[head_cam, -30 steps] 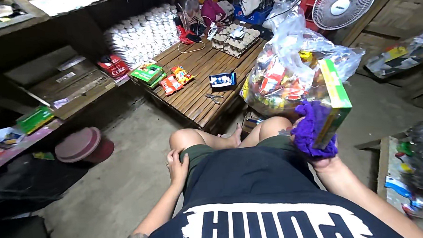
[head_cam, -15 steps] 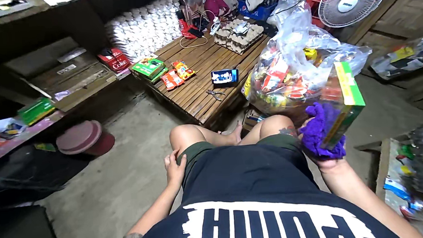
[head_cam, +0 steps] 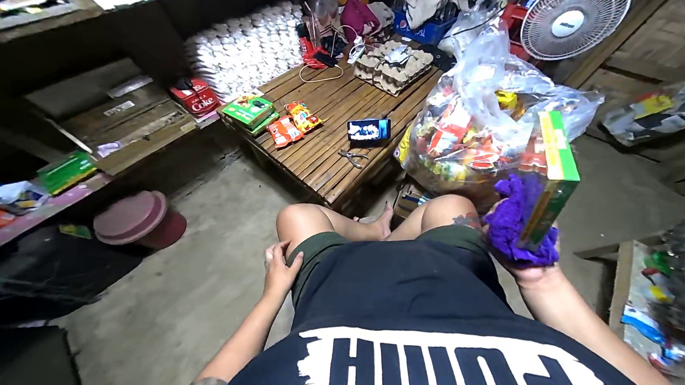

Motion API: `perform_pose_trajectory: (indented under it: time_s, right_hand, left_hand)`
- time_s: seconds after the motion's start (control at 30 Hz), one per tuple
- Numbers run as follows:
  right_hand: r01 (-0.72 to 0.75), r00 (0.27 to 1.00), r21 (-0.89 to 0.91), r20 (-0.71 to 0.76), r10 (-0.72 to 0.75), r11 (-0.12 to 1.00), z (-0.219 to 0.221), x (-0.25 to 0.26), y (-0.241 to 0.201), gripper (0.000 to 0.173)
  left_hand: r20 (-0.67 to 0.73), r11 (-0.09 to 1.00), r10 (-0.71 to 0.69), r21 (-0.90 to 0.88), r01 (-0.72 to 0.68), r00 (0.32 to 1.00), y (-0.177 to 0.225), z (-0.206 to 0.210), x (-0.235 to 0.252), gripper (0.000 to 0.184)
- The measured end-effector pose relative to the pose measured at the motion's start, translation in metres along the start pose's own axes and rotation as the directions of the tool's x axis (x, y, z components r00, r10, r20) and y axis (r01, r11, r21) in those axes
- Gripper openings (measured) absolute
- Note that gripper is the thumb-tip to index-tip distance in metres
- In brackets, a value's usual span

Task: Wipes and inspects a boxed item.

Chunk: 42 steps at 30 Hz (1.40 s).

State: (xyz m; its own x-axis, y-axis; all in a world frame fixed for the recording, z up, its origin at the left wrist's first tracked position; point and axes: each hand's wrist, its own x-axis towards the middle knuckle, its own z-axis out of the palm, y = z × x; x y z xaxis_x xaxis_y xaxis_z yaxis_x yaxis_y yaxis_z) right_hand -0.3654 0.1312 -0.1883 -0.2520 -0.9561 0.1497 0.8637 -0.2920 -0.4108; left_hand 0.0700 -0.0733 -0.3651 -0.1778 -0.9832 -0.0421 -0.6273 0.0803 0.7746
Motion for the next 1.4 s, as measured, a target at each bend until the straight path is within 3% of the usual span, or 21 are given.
perform_pose_trajectory:
  time_s: [0.1, 0.2, 0.33, 0.4, 0.53, 0.6, 0.67, 0.7, 0.77, 0.93, 0.97, 1.0, 1.07, 1.1, 1.17, 1.23, 1.33, 1.4]
  right_hand:
    - [0.021, 0.999, -0.012, 0.04, -0.02, 1.0, -0.005, -0.003, -0.005, 0.049]
    - [0.026, 1.0, -0.02, 0.008, -0.026, 0.999, -0.005, -0.006, -0.006, 0.048]
    - [0.016, 0.999, -0.055, -0.028, -0.017, 0.998, -0.016, -0.004, -0.008, 0.047]
    - [0.029, 0.998, -0.114, -0.056, -0.036, 0.993, -0.009, -0.001, -0.007, 0.041]
    - [0.014, 0.998, -0.125, -0.053, -0.02, 0.992, -0.001, 0.004, -0.008, 0.035]
    - [-0.019, 0.997, -0.176, -0.076, 0.006, 0.984, -0.002, 0.006, -0.011, 0.037]
    - [-0.049, 0.987, -0.258, -0.16, 0.008, 0.965, 0.0, 0.009, -0.014, 0.037]
    - [-0.066, 0.985, -0.289, -0.172, 0.016, 0.955, 0.001, 0.011, -0.016, 0.036]
    - [-0.096, 0.991, -0.348, -0.123, 0.056, 0.932, 0.002, 0.015, -0.02, 0.031]
    - [-0.22, 0.967, -0.495, 0.003, 0.255, 0.841, 0.01, 0.027, -0.029, 0.023]
    - [-0.236, 0.96, -0.53, 0.006, 0.281, 0.815, 0.013, 0.029, -0.031, 0.023]
    - [-0.237, 0.956, -0.579, 0.006, 0.294, 0.78, 0.016, 0.032, -0.034, 0.025]
    - [-0.232, 0.961, -0.688, -0.052, 0.272, 0.688, 0.026, 0.037, -0.04, 0.027]
    - [-0.24, 0.965, -0.737, -0.11, 0.237, 0.632, 0.032, 0.039, -0.042, 0.029]
    - [-0.24, 0.97, -0.806, -0.186, 0.154, 0.54, 0.04, 0.042, -0.045, 0.047]
    - [-0.226, 0.974, -0.888, -0.197, 0.112, 0.4, 0.041, 0.047, -0.049, 0.075]
    - [-0.163, 0.983, -0.981, -0.171, -0.068, 0.108, 0.043, 0.056, -0.055, 0.075]
    - [-0.126, 0.969, -0.989, -0.14, -0.204, 0.08, 0.056, 0.052, -0.054, 0.067]
  left_hand:
    - [0.082, 0.998, 0.016, 0.06, -0.021, 0.997, 0.001, -0.007, -0.008, 0.05]
    - [0.225, 0.998, 0.067, -0.012, -0.066, 0.972, -0.004, -0.017, -0.007, 0.035]
    - [0.437, 0.973, -0.036, -0.189, 0.131, 0.899, 0.002, -0.045, 0.028, 0.039]
    - [0.403, 0.95, -0.098, -0.235, 0.206, 0.91, -0.002, -0.047, 0.05, 0.042]
    - [0.081, 0.865, -0.205, -0.451, 0.219, 0.975, 0.026, -0.042, 0.088, 0.039]
    - [0.087, 0.826, -0.175, -0.529, 0.194, 0.981, 0.072, -0.038, 0.088, 0.042]
    - [0.224, 0.788, -0.049, -0.59, 0.175, 0.973, 0.129, -0.028, 0.074, 0.044]
    - [0.331, 0.764, 0.033, -0.617, 0.189, 0.943, 0.159, -0.023, 0.063, 0.044]
    - [0.52, 0.747, 0.236, -0.637, 0.189, 0.821, 0.216, -0.018, 0.036, 0.049]
    - [0.771, 0.711, 0.536, -0.632, 0.309, 0.343, 0.307, -0.008, -0.025, 0.08]
    - [0.782, 0.708, 0.562, -0.623, 0.332, 0.268, 0.317, -0.006, -0.037, 0.081]
    - [0.79, 0.711, 0.572, -0.611, 0.346, 0.22, 0.325, -0.004, -0.048, 0.07]
    - [0.808, 0.693, 0.536, -0.587, 0.419, 0.245, 0.34, 0.005, -0.068, 0.033]
    - [0.802, 0.661, 0.531, -0.594, 0.458, 0.274, 0.345, 0.012, -0.077, 0.026]
    - [0.78, 0.603, 0.511, -0.624, 0.496, 0.36, 0.349, 0.026, -0.092, 0.019]
    - [0.784, 0.6, 0.484, -0.621, 0.504, 0.389, 0.346, 0.033, -0.095, 0.016]
    - [0.828, 0.602, 0.41, -0.56, 0.569, 0.382, 0.336, 0.041, -0.088, 0.013]
    - [0.853, 0.56, 0.369, -0.521, 0.645, 0.369, 0.33, 0.049, -0.084, 0.013]
